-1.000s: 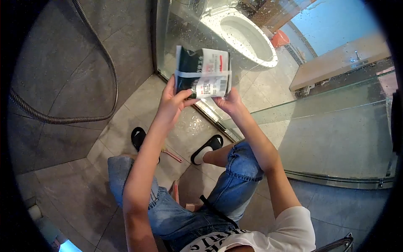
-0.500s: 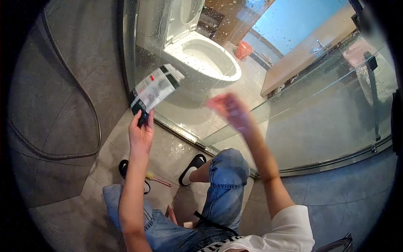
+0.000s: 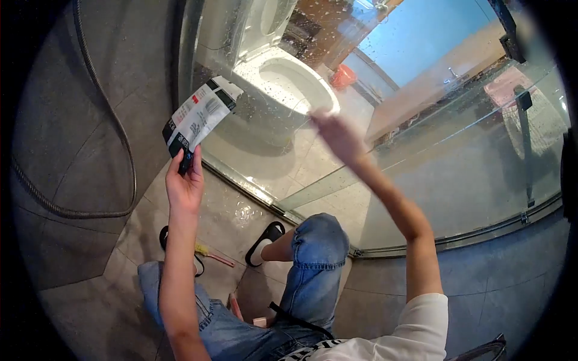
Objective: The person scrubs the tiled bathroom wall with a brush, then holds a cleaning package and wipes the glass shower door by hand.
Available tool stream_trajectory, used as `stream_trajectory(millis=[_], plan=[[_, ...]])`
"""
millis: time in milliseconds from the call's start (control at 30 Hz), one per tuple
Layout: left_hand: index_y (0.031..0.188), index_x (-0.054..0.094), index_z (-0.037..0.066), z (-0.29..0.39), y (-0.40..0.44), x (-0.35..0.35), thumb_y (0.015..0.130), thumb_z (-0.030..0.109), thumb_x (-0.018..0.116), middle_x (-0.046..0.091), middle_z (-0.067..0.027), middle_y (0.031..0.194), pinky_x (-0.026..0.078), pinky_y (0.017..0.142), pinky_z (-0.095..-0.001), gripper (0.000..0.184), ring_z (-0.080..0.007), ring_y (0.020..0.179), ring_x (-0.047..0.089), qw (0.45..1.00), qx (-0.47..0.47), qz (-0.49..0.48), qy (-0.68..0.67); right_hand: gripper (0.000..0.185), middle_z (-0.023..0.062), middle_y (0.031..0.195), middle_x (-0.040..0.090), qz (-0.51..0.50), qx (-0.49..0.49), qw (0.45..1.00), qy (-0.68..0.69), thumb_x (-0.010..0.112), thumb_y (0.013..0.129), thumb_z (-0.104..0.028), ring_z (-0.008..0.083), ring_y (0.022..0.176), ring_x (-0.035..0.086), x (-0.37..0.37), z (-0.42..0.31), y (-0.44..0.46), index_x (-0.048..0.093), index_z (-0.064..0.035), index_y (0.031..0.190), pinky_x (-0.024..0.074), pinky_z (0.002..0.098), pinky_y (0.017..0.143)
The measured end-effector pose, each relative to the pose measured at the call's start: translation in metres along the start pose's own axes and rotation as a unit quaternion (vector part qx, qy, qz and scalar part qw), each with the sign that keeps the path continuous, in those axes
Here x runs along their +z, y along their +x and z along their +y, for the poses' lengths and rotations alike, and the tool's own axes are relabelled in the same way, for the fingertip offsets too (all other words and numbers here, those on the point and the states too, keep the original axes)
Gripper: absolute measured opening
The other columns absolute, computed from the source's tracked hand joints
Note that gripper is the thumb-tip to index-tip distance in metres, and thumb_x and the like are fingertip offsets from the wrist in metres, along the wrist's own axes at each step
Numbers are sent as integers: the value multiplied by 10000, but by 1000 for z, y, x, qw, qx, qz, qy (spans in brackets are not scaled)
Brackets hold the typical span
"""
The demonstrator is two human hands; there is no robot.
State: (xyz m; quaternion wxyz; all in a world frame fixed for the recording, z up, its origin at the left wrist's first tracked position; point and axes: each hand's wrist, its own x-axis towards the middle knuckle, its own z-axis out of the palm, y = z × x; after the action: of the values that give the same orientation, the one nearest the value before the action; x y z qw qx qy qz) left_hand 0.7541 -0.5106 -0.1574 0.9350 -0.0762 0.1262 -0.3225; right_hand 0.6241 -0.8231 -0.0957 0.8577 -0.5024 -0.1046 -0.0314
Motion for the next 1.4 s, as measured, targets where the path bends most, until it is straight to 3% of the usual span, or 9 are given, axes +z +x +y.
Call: stream_trajectory(millis=[167,233,300,367,567,833,1067,1167,1400], plan=[[959,423,-85,-1,0,-2,748,-19,423,483,-176,964,425,805,-321,221,-258,898,484,999,16,-29,24,421,10,1277,164,-27,249,968,-11,221,817,-207,157,1172,147,-109,140,-115,204,-56,1210,89,306,970],[957,419,-88,-3,-4,2,750,-15,420,481,-179,965,427,802,-320,220,-258,897,485,999,21,-26,34,435,10,1280,153,-19,307,896,-322,230,808,-223,154,1175,135,-117,141,-118,201,-62,1211,79,312,971],[951,411,-96,-7,-10,6,758,-1,413,479,-182,966,431,798,-318,215,-260,894,487,998,24,-32,41,449,10,1284,142,-149,306,555,-759,240,799,-239,151,1178,124,-112,141,-106,199,-67,1212,69,318,972],[949,412,-95,-10,-15,10,760,4,413,480,-182,964,432,796,-317,213,-260,894,487,999,24,-17,25,464,10,1287,132,-319,214,241,-891,249,790,-255,149,1181,112,-113,154,-96,197,-72,1213,59,323,972],[991,401,-87,5,-14,17,760,17,415,466,-179,980,435,788,-305,254,-260,920,465,998,54,4,23,491,24,1288,128,-230,-172,-217,-933,260,781,-297,153,1187,94,-169,281,-8,200,-72,1212,44,330,973],[927,450,-50,22,4,32,762,56,428,508,-147,919,457,747,-293,198,-226,835,519,998,64,14,9,412,87,1227,245,-154,-215,-232,-936,317,818,-285,197,1146,201,-116,344,262,316,-26,1138,121,323,965],[927,437,-31,19,21,28,756,60,435,518,-131,922,442,774,-317,194,-200,835,523,1000,31,2,5,446,45,1272,143,-409,-40,-164,-897,313,808,-299,194,1175,106,-187,383,43,251,-69,1185,79,343,970],[927,440,-23,13,21,28,754,58,436,518,-126,927,434,786,-325,191,-200,852,519,999,8,-25,-21,465,27,1291,100,-579,159,-31,-799,311,804,-305,192,1188,66,-179,345,-30,223,-87,1205,61,352,972],[928,452,-53,12,29,27,763,59,420,517,-162,913,434,784,-323,203,-243,843,521,998,28,-34,-48,468,14,1295,89,-235,-203,-156,-938,287,801,-318,187,1192,42,-129,361,197,201,-119,1216,30,366,971]])
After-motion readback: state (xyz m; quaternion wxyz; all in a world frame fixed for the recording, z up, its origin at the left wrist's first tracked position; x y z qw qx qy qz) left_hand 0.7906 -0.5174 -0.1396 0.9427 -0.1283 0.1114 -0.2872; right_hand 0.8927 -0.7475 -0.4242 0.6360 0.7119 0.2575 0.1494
